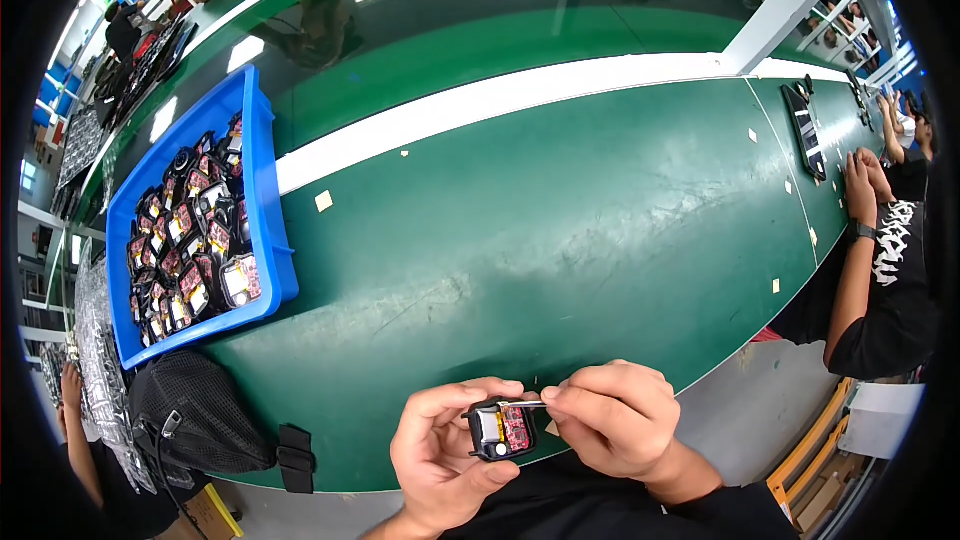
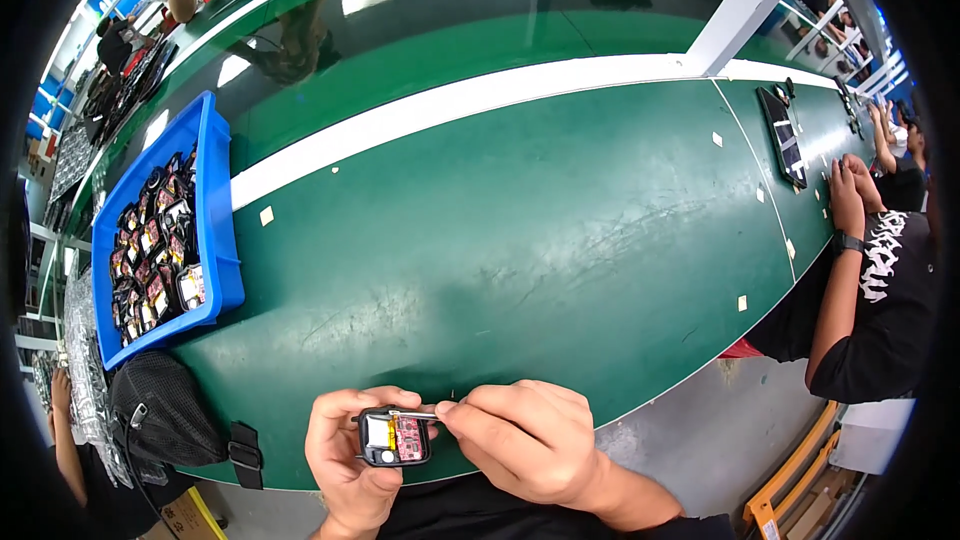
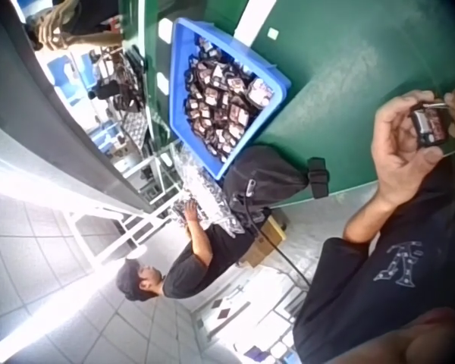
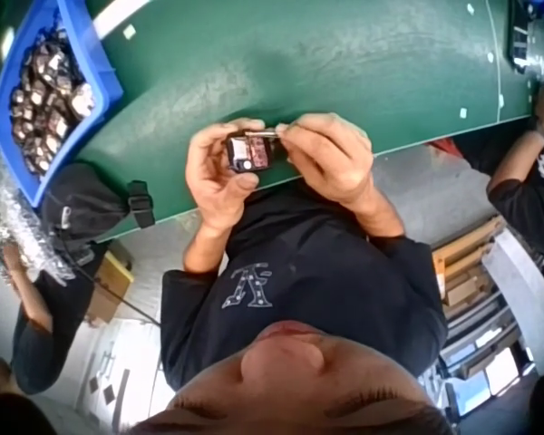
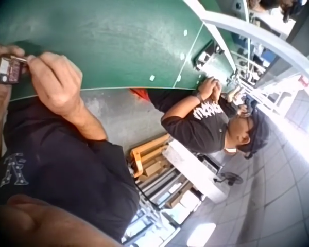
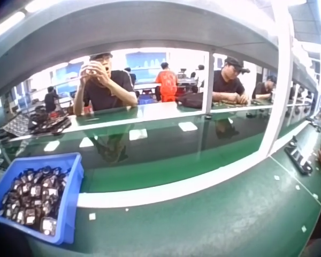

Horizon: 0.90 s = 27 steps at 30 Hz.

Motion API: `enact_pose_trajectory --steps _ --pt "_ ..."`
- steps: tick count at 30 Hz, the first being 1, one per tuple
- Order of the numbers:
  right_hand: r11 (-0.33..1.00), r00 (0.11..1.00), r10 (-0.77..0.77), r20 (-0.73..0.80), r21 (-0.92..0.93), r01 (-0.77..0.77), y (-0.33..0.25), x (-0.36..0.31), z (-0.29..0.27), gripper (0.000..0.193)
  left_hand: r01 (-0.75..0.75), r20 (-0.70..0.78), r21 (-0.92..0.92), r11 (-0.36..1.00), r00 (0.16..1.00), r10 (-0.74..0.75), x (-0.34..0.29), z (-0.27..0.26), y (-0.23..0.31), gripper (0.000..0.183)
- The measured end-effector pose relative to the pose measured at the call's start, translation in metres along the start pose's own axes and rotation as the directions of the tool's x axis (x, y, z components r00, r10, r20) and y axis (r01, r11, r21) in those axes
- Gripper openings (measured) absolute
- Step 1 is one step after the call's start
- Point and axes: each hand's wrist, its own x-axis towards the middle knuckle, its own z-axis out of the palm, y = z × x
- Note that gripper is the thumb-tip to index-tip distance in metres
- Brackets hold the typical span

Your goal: Manually assemble small electronic components, specifically inserting small pieces into a circuit board housing using tweezers.

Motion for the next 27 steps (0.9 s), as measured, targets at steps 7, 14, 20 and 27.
enact_pose_trajectory --steps 7,14,20,27 --pt "0.986 0.991 0.108 0.08 0.118 -0.117 -0.001 0.003 -0.005 0.028 0.027 -0.106 -0.063 0.998 0.994 -0.034 0.0 0.0 -0.003 0.07" --pt "0.988 0.991 0.105 0.078 0.102 -0.113 -0.001 0.002 -0.003 0.029 0.032 -0.092 -0.046 0.998 0.995 -0.036 0.001 0.001 0.0 0.07" --pt "0.999 0.998 0.048 0.029 0.012 -0.049 -0.001 -0.002 0.0 0.03 -0.045 0.042 -0.095 0.994 0.998 0.05 0.002 -0.008 -0.004 0.062" --pt "0.999 0.996 0.033 0.08 -0.045 -0.03 -0.002 0.0 0.0 0.031 -0.051 -0.044 -0.095 0.994 0.998 0.047 -0.001 -0.005 -0.005 0.063"
